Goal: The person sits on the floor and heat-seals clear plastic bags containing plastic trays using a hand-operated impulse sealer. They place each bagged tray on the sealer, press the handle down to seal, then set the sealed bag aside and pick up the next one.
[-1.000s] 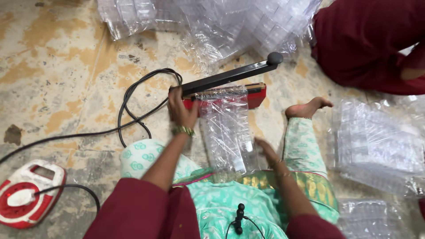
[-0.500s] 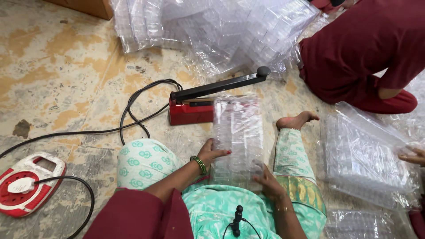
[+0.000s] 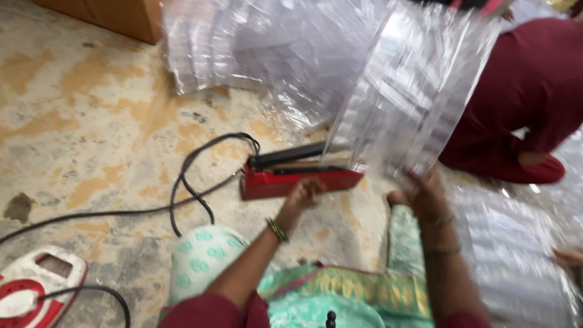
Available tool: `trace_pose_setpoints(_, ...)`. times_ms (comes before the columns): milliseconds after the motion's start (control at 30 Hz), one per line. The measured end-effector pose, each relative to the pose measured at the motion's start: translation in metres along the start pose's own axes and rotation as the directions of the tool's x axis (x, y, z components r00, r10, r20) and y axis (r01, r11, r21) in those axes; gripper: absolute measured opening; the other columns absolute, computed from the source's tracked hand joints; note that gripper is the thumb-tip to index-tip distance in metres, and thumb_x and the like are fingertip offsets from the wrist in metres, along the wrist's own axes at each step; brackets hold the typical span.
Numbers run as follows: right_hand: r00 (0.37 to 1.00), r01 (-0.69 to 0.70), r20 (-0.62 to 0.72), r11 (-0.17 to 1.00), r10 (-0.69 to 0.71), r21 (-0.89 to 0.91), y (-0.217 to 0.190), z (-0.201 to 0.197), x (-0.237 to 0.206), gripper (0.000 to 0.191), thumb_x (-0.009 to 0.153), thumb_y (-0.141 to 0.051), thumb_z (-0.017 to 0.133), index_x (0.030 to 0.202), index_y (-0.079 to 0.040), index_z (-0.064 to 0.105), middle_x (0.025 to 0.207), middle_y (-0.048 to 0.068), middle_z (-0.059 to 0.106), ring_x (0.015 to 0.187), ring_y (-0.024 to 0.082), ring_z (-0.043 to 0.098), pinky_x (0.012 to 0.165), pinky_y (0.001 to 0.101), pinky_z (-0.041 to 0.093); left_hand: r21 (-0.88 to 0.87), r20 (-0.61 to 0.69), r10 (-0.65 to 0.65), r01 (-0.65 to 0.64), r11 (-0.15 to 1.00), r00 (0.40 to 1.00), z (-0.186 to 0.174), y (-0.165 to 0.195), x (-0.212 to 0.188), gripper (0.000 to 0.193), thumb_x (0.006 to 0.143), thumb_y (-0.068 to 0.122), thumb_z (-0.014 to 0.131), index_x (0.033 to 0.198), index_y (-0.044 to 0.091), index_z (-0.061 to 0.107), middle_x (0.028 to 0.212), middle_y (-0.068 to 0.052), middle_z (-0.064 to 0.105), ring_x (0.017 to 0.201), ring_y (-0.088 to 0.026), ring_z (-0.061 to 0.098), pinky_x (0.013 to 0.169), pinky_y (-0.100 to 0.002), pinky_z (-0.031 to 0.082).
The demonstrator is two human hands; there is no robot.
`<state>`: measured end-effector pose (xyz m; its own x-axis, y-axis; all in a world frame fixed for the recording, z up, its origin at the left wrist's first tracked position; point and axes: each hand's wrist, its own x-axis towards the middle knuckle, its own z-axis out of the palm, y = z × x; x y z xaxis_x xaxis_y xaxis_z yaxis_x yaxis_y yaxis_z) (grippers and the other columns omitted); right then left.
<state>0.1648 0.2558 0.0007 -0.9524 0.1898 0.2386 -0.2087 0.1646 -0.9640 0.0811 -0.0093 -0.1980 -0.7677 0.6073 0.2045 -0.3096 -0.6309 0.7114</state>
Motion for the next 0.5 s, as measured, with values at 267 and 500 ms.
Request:
trace_pose_setpoints(267, 0.994, -0.005, 0.102, 0.883, -0.048, 0.469, -0.026, 0.042, 0.351, 0.045, 0.110, -0.011, 0.074, 0.146, -0.009, 0.048, 0.129, 0.008, 0.056, 0.123, 0.028, 0.058, 0.113, 0.0571, 0.053, 0.185, 0.160, -0.055, 0.025, 0.982, 0.986, -0.017, -0.025, -0.006, 0.048, 0.094, 0.015, 0.078, 0.136, 0.009, 0.057, 0.125, -0.004, 0.068, 0.116, -0.013, 0.065, 0.102, -0.032, 0.055)
trace_pose_setpoints(500, 0.990, 0.004, -0.137, 0.940, 0.045, 0.340, 0.023, 0.116, 0.462, 0.042, 0.113, -0.009, 0.072, 0.148, -0.007, 0.049, 0.128, 0.010, 0.060, 0.113, 0.022, 0.060, 0.105, 0.0440, 0.054, 0.176, 0.201, -0.133, 0.098, 0.980, 0.970, -0.011, 0.007, -0.001, 0.049, 0.094, 0.019, 0.079, 0.137, 0.007, 0.059, 0.132, -0.005, 0.067, 0.120, -0.015, 0.065, 0.107, -0.036, 0.054)
